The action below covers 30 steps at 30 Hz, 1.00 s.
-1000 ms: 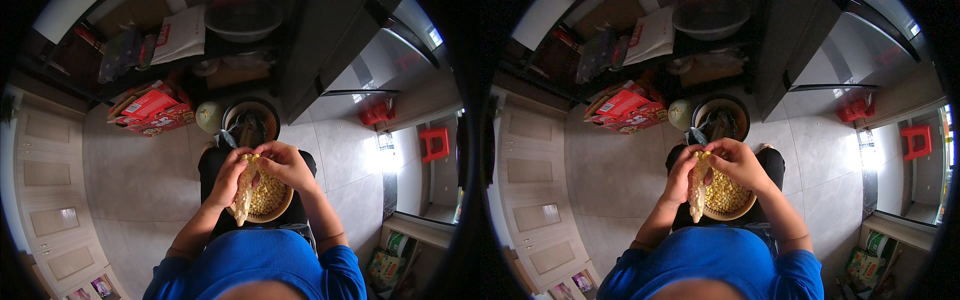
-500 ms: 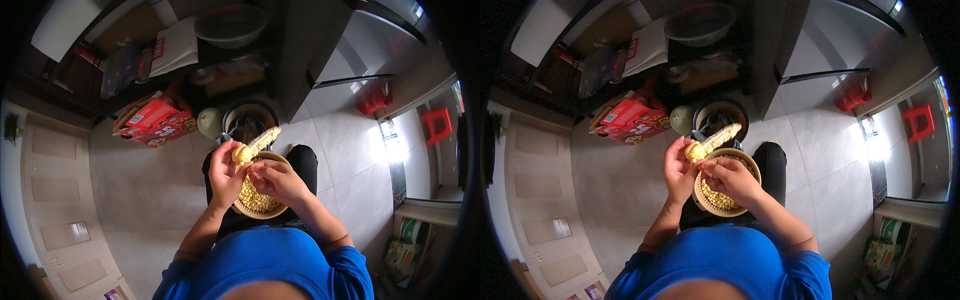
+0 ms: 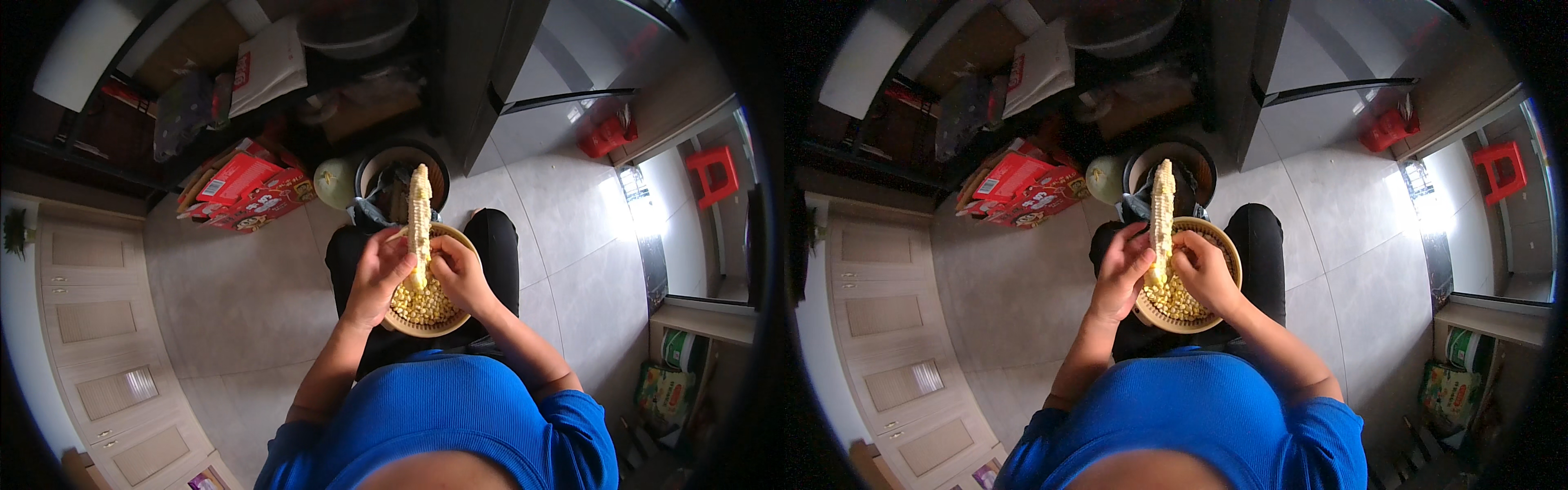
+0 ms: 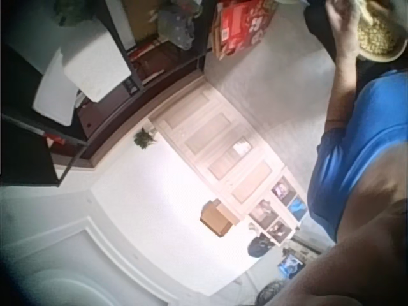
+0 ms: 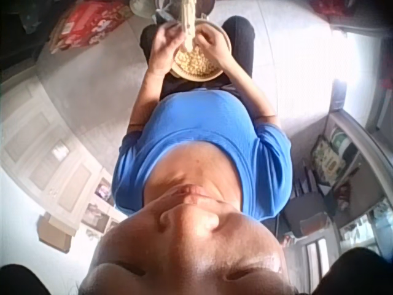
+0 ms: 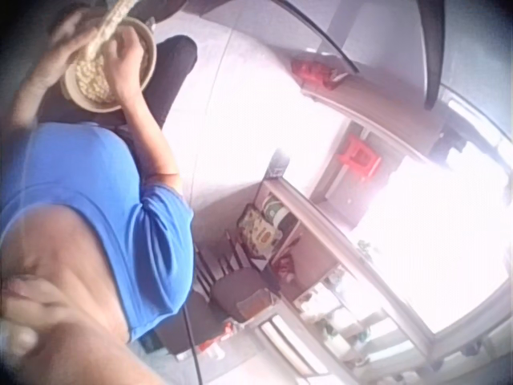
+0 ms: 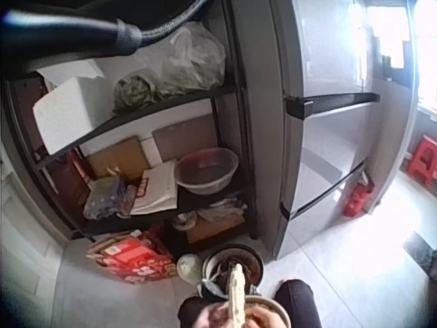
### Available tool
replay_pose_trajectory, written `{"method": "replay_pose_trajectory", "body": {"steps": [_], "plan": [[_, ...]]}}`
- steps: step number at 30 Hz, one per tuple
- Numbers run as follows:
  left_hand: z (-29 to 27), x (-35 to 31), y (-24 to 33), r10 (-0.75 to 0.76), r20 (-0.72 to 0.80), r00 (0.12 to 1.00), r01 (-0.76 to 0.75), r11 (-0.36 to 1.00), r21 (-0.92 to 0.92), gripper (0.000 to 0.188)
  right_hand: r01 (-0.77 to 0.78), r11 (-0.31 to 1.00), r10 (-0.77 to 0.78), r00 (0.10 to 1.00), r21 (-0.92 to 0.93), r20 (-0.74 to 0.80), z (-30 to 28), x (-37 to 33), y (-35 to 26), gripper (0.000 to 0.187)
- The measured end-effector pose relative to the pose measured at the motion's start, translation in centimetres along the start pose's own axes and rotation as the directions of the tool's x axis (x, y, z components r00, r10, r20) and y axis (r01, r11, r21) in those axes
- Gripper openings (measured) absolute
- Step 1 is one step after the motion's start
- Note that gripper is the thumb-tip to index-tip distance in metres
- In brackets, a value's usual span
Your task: The person sits on the floor and removes corn kernels from a cob by hand, placing the kernels into a bowl. The person holds the cob in one hand and uses the other to strip the kernels off, rotating the cob as needed.
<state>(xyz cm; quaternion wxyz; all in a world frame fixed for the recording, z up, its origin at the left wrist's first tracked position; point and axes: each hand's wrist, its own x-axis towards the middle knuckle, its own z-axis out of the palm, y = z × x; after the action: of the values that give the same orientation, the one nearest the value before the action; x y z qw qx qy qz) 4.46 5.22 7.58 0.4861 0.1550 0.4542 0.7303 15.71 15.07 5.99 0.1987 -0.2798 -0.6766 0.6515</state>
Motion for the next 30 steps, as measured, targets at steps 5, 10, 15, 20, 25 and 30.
{"method": "replay_pose_trajectory", "body": {"steps": [5, 10, 15, 20, 25, 30], "plan": [[-0.5, 0.1, -0.1, -0.247, 0.142, 0.958, 0.276, 0.928, -0.250, 0.044, 0.025, 1.000, -0.024, 0.997, 0.008, -0.074, 0.2, -0.6, -1.7, 0.015], [-0.4, 0.5, 0.6, -0.191, 0.111, 0.975, 0.221, 0.853, -0.473, 0.042, 0.057, 0.998, -0.055, 0.996, -0.025, 0.076, 0.0, -1.7, -4.1, 0.013], [0.3, 0.2, 1.0, -0.186, 0.146, 0.972, 0.236, 0.817, -0.526, 0.042, 0.240, 0.943, -0.232, 0.971, -0.232, 0.060, 0.5, -1.7, -5.7, 0.016], [0.1, 0.0, 0.8, -0.182, 0.118, 0.976, 0.216, 0.855, -0.471, 0.042, 0.361, 0.894, -0.341, 0.932, -0.266, 0.118, 0.1, -1.3, -6.0, 0.017], [0.3, -0.2, 0.5, -0.168, 0.050, 0.985, 0.174, 0.905, -0.389, 0.045, 0.465, 0.823, -0.438, 0.885, -0.327, 0.157, 0.2, -1.1, -5.7, 0.014], [1.6, -0.6, 0.8, -0.061, -0.067, 0.996, 0.042, 0.966, -0.255, 0.046, 0.420, 0.853, -0.393, 0.907, -0.310, 0.148, 0.2, -1.2, -5.9, 0.013]]}}
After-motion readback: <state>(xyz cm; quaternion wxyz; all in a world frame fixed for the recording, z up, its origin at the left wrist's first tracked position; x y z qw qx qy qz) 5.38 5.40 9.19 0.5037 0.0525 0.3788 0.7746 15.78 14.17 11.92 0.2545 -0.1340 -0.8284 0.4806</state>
